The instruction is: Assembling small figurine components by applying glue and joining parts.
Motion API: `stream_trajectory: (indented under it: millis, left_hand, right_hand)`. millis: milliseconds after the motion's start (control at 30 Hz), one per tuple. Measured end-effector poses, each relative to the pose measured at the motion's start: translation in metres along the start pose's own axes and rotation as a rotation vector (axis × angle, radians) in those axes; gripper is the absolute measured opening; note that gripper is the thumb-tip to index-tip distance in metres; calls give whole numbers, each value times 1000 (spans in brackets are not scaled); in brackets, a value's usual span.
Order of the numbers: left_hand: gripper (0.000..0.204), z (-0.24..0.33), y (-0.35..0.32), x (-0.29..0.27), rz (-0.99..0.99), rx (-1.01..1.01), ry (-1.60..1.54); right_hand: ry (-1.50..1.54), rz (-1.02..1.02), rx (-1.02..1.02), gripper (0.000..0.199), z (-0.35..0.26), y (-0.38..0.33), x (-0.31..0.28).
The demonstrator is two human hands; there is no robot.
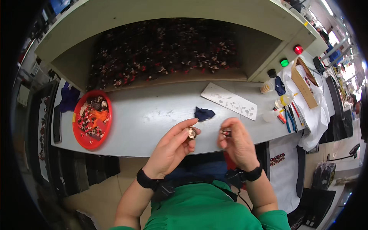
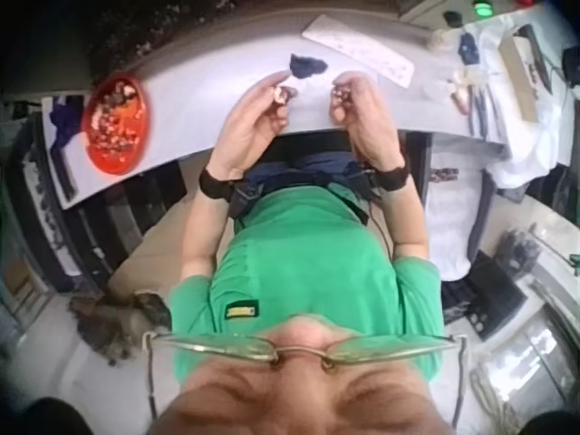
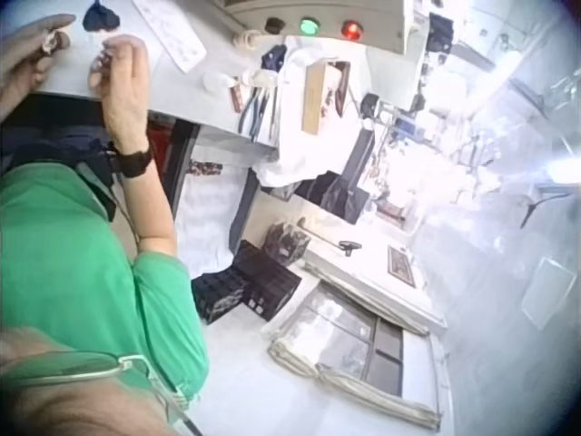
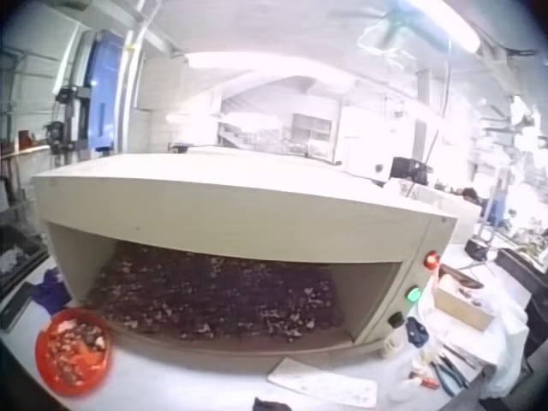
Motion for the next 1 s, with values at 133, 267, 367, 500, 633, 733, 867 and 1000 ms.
stream_trajectory:
  millis: [133,267,367,500,633,733,867,1000]
  left_hand:
    - [34,-2,0,-6,34,3,0]
    - [34,-1,1,-10,-1,-16,-41]
    - [34,-1,-1,-11,-10,-23,-77]
    - [34,-2,-1,-11,-19,-21,-104]
    - [34,-3,-1,-10,-2,-18,-105]
    - [35,-3,-3,-10,7,-17,-108]
    - [36,-3,-3,-8,17,-23,-94]
    - [36,-2,-3,-7,12,-30,-97]
  right_hand:
    - [-310,34,-48,15,-10,-5,-17]
    - [-801,89,-112,15,-14,-5,-20]
    - [-1117,63,-179,13,-14,-4,-19]
    - [-1330,45,-413,13,-9,2,-19]
    - [-1262,126,-371,14,-13,7,-20]
    - [-1174,190,-285,13,-14,9,-22]
    - [-1214,210,-290,14,-15,12,-23]
    - [-1199,203,-237,14,-19,16,-23]
Point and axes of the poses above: each hand's wrist, its own y-axis towards the middle knuckle, its own x-axis out of the palm, z = x × y, the point moved 2 cm from there along y, towards the middle knuckle, and after that the axes turned 7 degrees about -z, right-handed, at the moved point
